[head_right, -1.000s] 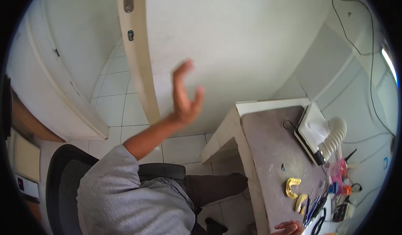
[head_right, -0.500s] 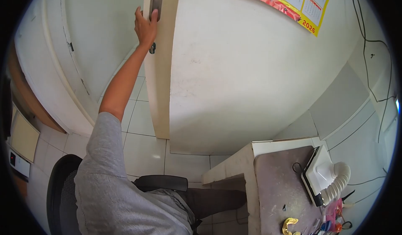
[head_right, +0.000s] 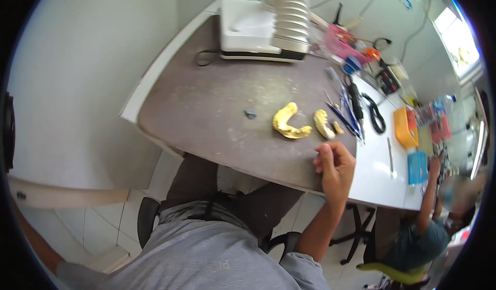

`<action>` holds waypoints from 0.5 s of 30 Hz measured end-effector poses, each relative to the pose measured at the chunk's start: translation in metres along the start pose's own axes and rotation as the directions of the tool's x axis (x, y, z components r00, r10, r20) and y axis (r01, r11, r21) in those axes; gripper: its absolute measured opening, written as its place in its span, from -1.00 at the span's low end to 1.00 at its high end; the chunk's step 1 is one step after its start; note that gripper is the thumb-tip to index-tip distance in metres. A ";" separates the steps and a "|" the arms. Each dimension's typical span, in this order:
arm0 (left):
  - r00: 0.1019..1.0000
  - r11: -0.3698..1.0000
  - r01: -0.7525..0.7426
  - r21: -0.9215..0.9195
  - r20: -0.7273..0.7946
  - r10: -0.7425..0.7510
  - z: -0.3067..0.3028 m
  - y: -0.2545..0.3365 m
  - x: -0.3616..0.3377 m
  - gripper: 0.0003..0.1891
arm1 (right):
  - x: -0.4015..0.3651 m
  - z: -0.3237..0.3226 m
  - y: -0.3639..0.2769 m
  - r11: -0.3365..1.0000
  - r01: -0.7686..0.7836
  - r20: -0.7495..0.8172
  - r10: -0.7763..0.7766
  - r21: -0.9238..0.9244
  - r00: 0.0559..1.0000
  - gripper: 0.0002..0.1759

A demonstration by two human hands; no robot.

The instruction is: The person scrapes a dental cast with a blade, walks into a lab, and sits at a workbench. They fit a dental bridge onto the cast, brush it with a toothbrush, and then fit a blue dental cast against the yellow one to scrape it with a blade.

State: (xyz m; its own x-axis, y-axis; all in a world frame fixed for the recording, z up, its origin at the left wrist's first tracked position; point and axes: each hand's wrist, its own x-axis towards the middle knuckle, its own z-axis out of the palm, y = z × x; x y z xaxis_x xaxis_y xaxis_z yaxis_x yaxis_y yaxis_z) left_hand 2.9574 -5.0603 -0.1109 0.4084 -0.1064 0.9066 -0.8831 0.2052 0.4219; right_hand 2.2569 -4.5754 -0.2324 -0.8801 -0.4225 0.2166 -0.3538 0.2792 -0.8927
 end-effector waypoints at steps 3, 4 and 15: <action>0.997 0.984 -0.018 0.178 -0.065 0.030 -0.005 -0.045 0.021 -0.25 | 0.001 -0.001 0.000 1.000 -0.004 0.003 0.004 0.011 1.000 -0.74; 0.988 0.980 0.136 0.145 0.046 -0.144 -0.027 0.003 0.008 -0.26 | 0.002 -0.001 0.000 1.000 0.002 0.008 -0.002 0.024 1.000 -0.74; 0.978 0.967 0.203 0.152 0.018 -0.208 -0.063 -0.169 0.084 -0.27 | -0.001 -0.002 0.002 0.997 0.024 -0.055 -0.021 0.070 0.998 -0.72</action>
State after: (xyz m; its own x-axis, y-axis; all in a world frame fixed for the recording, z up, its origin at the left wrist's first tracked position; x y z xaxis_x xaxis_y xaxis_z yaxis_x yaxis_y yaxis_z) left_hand 3.1561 -5.0426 -0.1054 0.5788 -0.1640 0.7988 -0.8066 0.0291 0.5904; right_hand 2.2569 -4.5728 -0.2333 -0.8887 -0.3803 0.2562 -0.3521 0.2080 -0.9126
